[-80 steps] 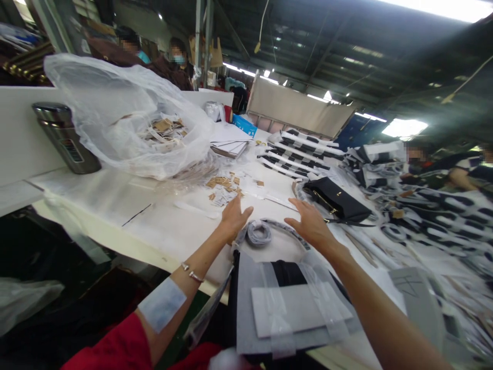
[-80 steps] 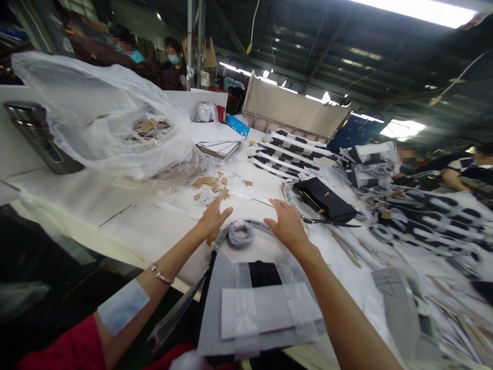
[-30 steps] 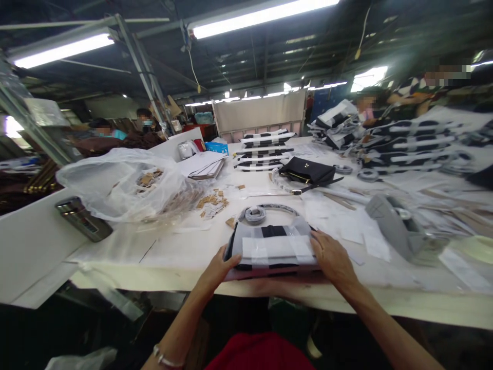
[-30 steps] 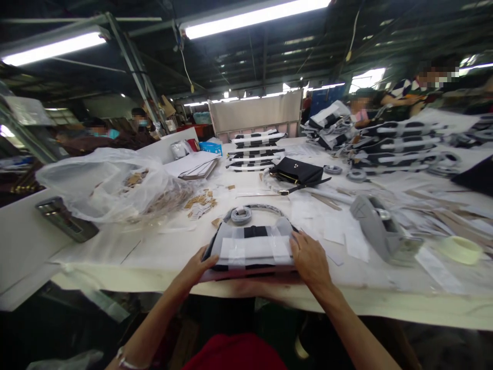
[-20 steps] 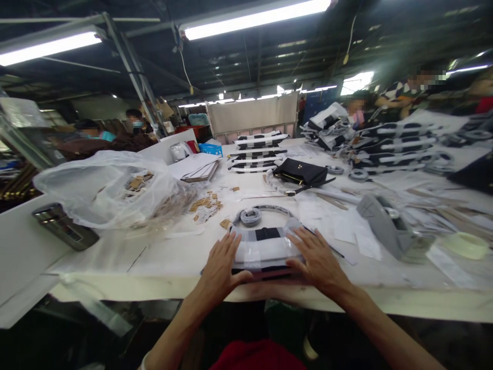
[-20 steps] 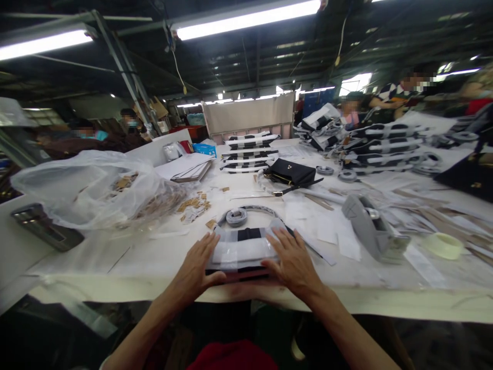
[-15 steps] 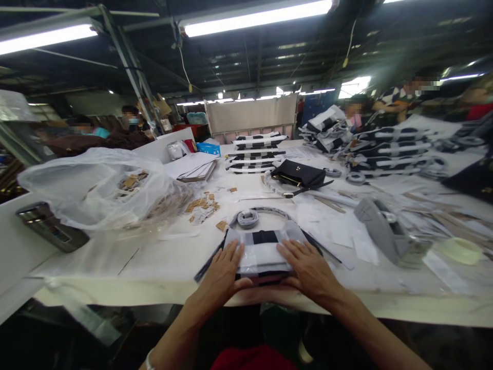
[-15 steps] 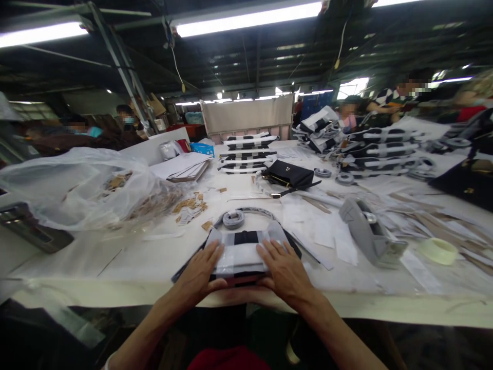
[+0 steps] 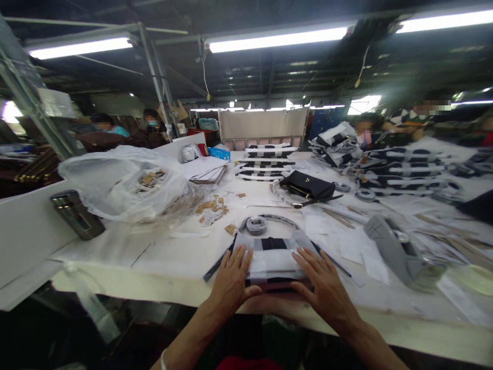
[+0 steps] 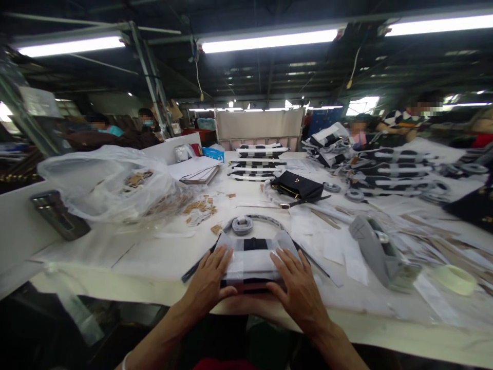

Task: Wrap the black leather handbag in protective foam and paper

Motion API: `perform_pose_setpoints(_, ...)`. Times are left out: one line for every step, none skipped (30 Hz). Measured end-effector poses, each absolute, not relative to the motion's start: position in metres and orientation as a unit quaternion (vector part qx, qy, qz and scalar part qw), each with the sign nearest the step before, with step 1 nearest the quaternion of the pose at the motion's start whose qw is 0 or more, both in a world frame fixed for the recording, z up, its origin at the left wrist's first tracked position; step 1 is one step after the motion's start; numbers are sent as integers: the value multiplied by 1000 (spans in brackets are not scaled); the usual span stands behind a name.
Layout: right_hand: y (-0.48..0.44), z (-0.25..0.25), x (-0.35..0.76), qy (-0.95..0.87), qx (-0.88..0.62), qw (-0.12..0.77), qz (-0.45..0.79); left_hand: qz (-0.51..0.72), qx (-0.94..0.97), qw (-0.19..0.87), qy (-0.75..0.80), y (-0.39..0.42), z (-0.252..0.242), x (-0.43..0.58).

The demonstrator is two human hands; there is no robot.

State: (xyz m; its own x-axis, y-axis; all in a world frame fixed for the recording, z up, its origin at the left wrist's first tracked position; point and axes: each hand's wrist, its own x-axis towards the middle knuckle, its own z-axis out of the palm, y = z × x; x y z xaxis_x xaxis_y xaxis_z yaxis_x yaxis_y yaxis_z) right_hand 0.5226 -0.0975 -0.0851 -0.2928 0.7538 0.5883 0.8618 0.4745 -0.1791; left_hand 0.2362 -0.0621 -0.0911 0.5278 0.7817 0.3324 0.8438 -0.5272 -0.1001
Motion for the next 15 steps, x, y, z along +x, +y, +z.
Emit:
perform_pose_setpoints(-107, -86, 523, -770, -524, 361, -53, -132, -867, 127, -463, -65, -90, 236)
perform_pose_setpoints(-117, -88, 522, -728, -553, 405, 1, -138, -871, 127, -453, -68, -90, 235)
perform_pose_setpoints(-128, -92, 521, -674, -588, 441, 76, -143, -877, 126, -442, -71, -91, 235)
perform_pose_setpoints(-138, -97, 519, -610, -619, 466, 168, -146, -882, 123, -432, -74, -94, 234)
perform_pose_setpoints(-147, -102, 516, -536, -642, 478, 269, -148, -885, 118, -425, -76, -96, 234)
perform_pose_setpoints(-153, -108, 512, -457, -651, 482, 367, -149, -887, 112, -423, -77, -99, 234)
perform_pose_setpoints(-157, -113, 507, -382, -645, 484, 452, -152, -886, 106, -426, -77, -102, 234)
perform_pose_setpoints(-158, -117, 502, -314, -625, 488, 522, -155, -885, 99, -428, -77, -104, 233)
perform_pose_setpoints(-157, -120, 497, -257, -596, 494, 579, -159, -886, 94, -426, -76, -106, 233)
perform_pose_setpoints(-153, -122, 492, -211, -564, 498, 624, -165, -887, 89, -421, -75, -108, 232)
perform_pose_setpoints(-149, -124, 489, -174, -531, 501, 660, -173, -890, 87, -413, -74, -110, 231)
perform_pose_setpoints(-143, -125, 486, -147, -503, 503, 688, -181, -892, 86, -404, -73, -112, 230)
perform_pose_setpoints(-138, -126, 484, -124, -483, 502, 706, -189, -894, 87, -396, -73, -113, 229)
perform_pose_setpoints(-133, -128, 483, -108, -471, 501, 718, -198, -895, 89, -391, -72, -115, 228)
perform_pose_setpoints(-130, -130, 484, -99, -464, 499, 725, -208, -894, 91, -387, -72, -118, 227)
